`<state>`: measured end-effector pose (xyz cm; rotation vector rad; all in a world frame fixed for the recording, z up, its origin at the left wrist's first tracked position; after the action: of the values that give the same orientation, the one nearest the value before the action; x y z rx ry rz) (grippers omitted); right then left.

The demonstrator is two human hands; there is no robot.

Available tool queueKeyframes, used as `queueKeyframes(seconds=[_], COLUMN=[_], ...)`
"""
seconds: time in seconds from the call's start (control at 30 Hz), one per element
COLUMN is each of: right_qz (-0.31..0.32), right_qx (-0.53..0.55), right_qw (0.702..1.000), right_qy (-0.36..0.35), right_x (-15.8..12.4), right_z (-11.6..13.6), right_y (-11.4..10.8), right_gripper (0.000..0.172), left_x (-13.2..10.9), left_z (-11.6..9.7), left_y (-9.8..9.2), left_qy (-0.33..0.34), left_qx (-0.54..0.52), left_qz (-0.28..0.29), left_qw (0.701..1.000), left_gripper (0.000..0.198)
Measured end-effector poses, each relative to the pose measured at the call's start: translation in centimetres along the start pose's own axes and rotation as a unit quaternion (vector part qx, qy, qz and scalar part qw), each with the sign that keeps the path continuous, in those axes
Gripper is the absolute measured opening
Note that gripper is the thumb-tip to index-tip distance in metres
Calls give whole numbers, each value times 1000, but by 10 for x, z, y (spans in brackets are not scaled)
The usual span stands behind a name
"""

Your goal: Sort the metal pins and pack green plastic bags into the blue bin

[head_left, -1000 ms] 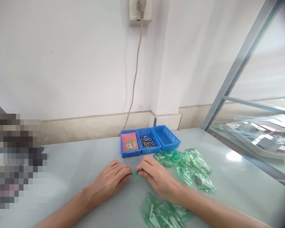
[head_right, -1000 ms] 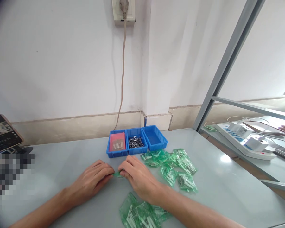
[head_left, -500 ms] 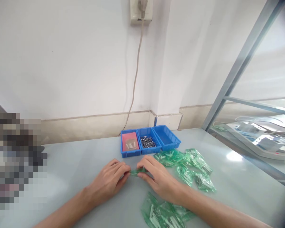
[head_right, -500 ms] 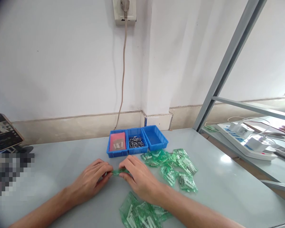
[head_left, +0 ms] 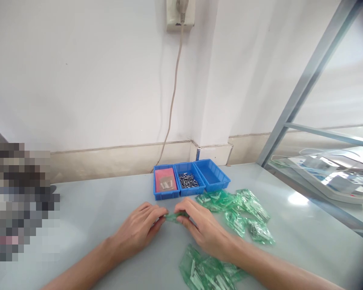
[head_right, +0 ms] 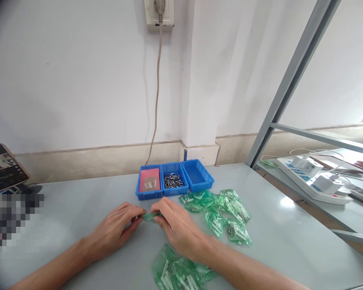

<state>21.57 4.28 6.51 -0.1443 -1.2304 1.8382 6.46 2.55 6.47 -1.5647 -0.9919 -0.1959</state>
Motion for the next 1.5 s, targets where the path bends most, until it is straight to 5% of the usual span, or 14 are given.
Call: queueKeyframes(seconds=[0.33,0.9,1.2,1.5], right_qz=[-12,-20,58,6], right_qx=[37,126,61,-7], right_qw=[998,986,996,1000], right_qy=[48,105,42,12], right_x=[-3,-1,-1,0], right_z=[-11,-23,-9,-10], right_y=[0,5,16,8], right_gripper=[11,5,18,11], left_x=[-4,-9,-1,-1], left_z=[2,6,4,3], left_y=[0,10,5,9], left_qy=[8,-9,-4,-16], left_qx=[-7,39,53,34], left_qz=[-14,43,15,40], left_qw=[1000,998,998,999], left_gripper=[32,35,17,21])
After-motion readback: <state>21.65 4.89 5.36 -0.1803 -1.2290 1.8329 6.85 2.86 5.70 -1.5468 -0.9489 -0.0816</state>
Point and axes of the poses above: each hand's wrist, its own x-axis towards the middle knuckle, its own y-axis out of the palm, z = x × y, the point moved 9 cm from there along x, towards the middle knuckle, and after that the axes turned 10 degrees about -x, right-handed, at the moved point
